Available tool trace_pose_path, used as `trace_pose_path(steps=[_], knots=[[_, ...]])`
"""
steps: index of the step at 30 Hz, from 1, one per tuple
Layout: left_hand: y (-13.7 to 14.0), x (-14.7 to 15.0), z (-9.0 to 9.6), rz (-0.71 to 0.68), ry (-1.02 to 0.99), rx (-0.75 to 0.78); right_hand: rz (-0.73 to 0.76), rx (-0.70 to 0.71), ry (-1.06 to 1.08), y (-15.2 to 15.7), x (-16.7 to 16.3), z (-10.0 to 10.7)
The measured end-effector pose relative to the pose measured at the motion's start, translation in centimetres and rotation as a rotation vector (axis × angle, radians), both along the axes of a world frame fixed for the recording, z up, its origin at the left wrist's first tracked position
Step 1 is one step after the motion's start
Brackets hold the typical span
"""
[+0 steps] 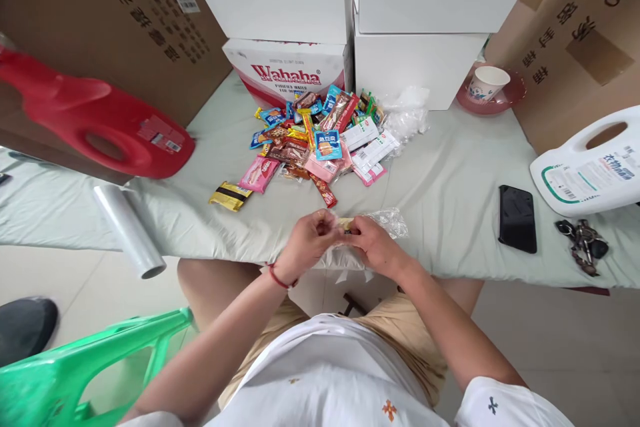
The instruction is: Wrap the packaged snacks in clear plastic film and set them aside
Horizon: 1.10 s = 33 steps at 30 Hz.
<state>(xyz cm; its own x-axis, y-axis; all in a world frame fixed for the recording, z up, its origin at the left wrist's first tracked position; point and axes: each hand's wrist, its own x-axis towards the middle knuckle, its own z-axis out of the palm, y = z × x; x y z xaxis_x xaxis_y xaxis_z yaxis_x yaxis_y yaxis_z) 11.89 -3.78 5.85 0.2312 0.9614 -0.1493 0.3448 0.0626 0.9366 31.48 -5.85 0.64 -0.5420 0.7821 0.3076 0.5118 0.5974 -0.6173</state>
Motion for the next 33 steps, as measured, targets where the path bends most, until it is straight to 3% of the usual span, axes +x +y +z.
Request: trace_pose_path(steps=[4,7,9,10,12,14,15,19,25,30,33], knots=[[-0.3,1.9,-0.8,-0.078,0.073,0.145,0.008,-0.061,0.058,-0.7,0.5,1.2],[-0.2,1.3,-1.9,-0.133,0.126,0.257,0.117,-0.144,0.134,-1.7,2.4,3.0],[-0.3,0.8,-2.6,-0.185,0.202,0.347,0.081,-0.178,0.213,-2.0,4.3,3.8],[-0.5,0.7,-2.8,-0.213,0.242,0.389,-0.028,-0.168,0.266,-2.0,5.2,3.9],[-0.9,0.9,-2.9,-0.26,0.328,0.455,-0.389,-0.101,0.31,-1.4,6.8,3.4],[-1.4,1.4,-2.6,-0.287,0.428,0.505,-0.692,-0.056,0.203,-0.3,7.6,2.1],[-1.7,1.6,-2.4,-0.303,0.478,0.523,-0.754,-0.066,0.108,0.2,7.7,1.4],[-2.1,2.0,-1.8,-0.377,0.618,0.562,-0.682,-0.178,-0.107,1.6,6.5,-0.5],[-2.1,1.0,-2.4,-0.397,0.59,0.573,-0.636,-0.405,0.232,1.0,5.3,1.2],[-2.1,0.8,-2.7,-0.375,0.556,0.559,-0.737,-0.539,-0.002,0.3,5.0,1.6],[-2.2,1.0,-2.7,-0.384,0.607,0.567,-0.708,-0.579,0.112,-0.3,4.3,1.6]])
